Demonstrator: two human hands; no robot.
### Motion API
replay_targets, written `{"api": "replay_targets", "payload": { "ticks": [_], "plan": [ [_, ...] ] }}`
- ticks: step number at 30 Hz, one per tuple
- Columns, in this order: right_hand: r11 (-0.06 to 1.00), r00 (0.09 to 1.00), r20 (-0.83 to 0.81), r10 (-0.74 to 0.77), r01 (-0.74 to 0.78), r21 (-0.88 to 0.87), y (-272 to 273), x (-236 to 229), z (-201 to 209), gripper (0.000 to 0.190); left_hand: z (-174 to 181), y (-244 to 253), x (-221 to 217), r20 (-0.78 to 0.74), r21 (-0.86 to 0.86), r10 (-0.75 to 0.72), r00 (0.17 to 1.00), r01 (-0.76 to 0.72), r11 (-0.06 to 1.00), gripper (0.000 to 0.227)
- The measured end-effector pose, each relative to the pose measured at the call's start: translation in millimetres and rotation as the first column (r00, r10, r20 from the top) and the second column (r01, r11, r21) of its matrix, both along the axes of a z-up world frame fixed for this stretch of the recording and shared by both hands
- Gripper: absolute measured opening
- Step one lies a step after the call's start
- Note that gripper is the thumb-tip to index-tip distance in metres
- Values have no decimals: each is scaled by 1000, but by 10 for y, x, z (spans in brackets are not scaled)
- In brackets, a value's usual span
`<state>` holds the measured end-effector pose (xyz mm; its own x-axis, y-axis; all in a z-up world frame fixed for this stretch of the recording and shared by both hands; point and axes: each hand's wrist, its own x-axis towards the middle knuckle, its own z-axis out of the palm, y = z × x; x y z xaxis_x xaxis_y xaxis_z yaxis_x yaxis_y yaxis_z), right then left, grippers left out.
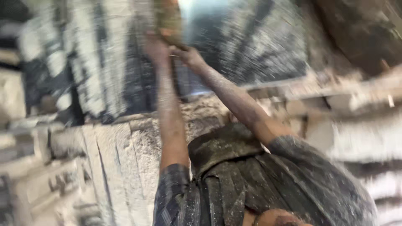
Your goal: The person saws multiple wooden logs by feeding them through a circular table saw.
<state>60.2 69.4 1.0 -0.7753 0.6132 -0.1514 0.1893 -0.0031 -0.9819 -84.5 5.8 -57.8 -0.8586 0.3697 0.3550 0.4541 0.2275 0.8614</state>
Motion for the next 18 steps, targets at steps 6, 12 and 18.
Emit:
{"api": "replay_targets", "payload": {
  "ticks": [6,12,18],
  "plan": [
    [632,792,-48,-609,520,574,532,3069,444,97,76,-720,211,-136,107,-89,987,104,989,67],
    [-70,35,-181,-983,840,539,2302,6445,202,94,306,-968,1643,19,-46,-29,999,30,998,36],
    [614,359,-567,-741,704,-357,2740,6519,200,45,627,-368,2782,272,130,-340,900,315,940,30]
  ]
}}
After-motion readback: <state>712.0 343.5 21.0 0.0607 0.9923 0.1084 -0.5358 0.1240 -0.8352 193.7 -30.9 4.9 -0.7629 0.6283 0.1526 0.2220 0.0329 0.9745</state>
